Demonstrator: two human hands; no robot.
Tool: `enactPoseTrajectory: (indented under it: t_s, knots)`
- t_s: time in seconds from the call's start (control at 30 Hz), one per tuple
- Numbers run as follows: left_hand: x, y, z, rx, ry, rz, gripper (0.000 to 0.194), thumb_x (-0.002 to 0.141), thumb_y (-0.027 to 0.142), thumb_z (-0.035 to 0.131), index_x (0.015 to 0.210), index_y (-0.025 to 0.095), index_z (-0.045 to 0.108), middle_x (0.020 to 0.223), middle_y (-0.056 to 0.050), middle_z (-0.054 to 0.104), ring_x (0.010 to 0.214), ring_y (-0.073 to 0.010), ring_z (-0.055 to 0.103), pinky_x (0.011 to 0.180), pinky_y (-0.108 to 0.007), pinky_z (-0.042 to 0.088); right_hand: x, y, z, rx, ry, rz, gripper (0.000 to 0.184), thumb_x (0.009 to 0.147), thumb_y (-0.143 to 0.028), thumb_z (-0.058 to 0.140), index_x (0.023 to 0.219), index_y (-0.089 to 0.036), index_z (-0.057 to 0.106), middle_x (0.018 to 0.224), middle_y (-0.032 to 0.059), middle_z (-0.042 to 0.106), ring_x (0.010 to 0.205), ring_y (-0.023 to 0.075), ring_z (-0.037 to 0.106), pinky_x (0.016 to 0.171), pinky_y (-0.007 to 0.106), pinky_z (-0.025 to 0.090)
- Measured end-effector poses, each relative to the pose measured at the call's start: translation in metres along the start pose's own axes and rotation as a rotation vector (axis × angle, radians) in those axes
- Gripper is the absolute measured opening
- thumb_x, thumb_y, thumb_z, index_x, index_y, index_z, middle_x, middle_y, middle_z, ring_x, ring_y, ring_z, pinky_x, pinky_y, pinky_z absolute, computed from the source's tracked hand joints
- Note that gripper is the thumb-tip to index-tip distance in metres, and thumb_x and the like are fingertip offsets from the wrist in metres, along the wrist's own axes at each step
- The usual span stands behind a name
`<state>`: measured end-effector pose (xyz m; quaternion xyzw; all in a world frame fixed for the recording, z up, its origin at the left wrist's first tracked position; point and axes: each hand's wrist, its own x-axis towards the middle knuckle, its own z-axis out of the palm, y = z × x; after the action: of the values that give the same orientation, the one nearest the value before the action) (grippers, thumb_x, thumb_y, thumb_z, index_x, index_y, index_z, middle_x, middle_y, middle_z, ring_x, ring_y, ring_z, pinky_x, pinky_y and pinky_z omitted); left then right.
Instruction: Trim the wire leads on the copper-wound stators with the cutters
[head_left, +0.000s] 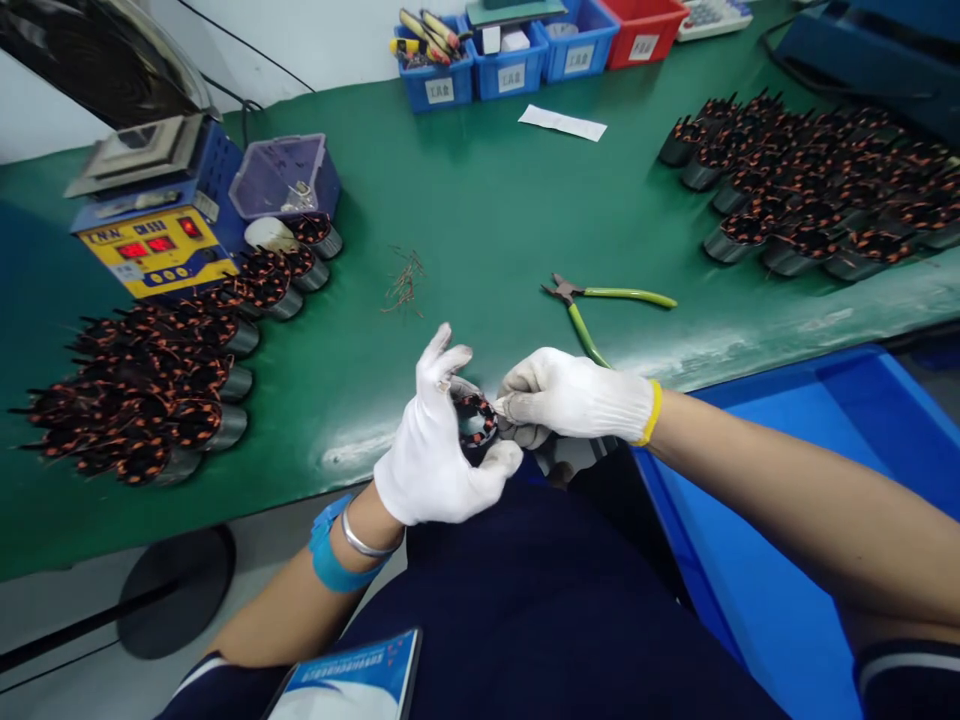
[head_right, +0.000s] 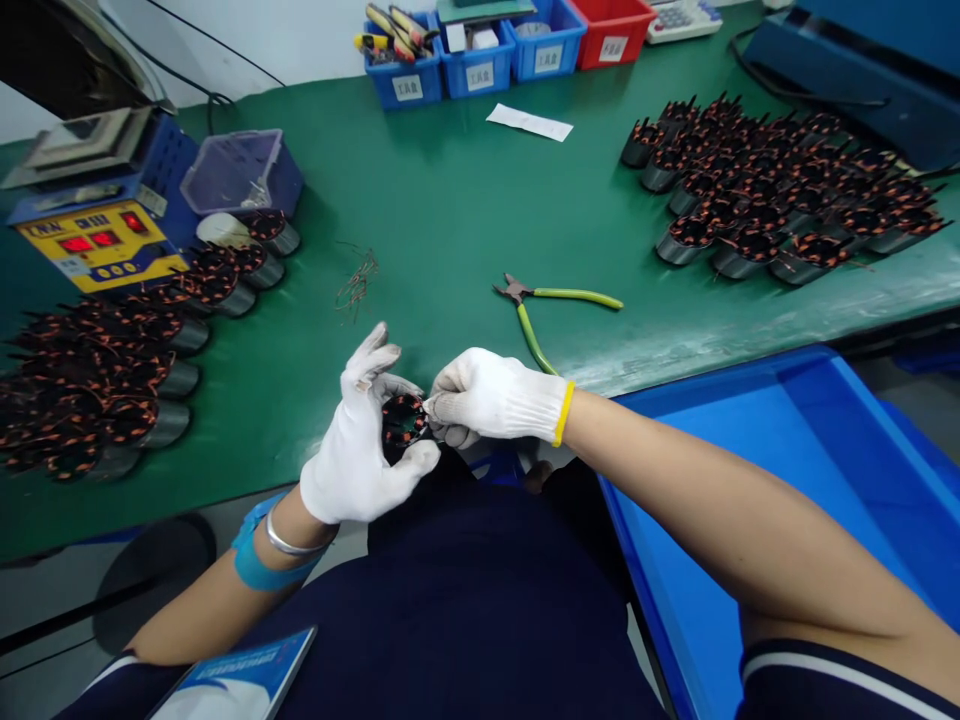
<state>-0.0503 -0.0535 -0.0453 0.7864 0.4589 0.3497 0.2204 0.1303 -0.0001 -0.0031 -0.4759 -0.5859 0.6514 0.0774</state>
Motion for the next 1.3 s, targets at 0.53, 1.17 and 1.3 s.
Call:
enactPoseTrajectory:
  t_s: [0.53,1.17,1.3]
  knots:
    - [-0.001,0.017,-0.040,-0.781,-0.405,-0.465,0.057,0.083,0.030,0.071,0.133,0.024,0.044,0.116,-0.013,0.065,0.081,-0.0202,0.073,0.058,-0.026,0.060,-0.039,0.033,0.026,0.298,0.069,-0.280,0.018,0.076,-0.029,0.060,0.067,-0.014,0.062,0.058,0.0002,0.062,0.044,0.0072,0.054,0.041,0.017,0.041]
    - [0.003,0.023,-0.033,-0.984,-0.829,-0.757,0.059,0.092,0.066,0.036,0.107,0.015,0.060,0.061,-0.008,0.065,0.051,-0.0239,0.068,0.041,-0.030,0.054,-0.058,0.043,0.025,-0.147,0.300,-0.575,0.018,0.078,-0.025,0.058,0.062,-0.018,0.062,0.060,0.0014,0.060,0.055,0.0115,0.053,0.054,0.023,0.043]
    - [0.001,0.029,-0.045,-0.753,-0.557,-0.387,0.044,0.083,0.033,0.068,0.124,0.025,0.053,0.094,-0.011,0.071,0.074,-0.0236,0.073,0.054,-0.031,0.059,-0.057,0.049,0.035,0.347,0.081,-0.275,0.028,0.079,-0.040,0.061,0.063,-0.016,0.060,0.058,0.0014,0.061,0.046,0.0107,0.055,0.045,0.021,0.044]
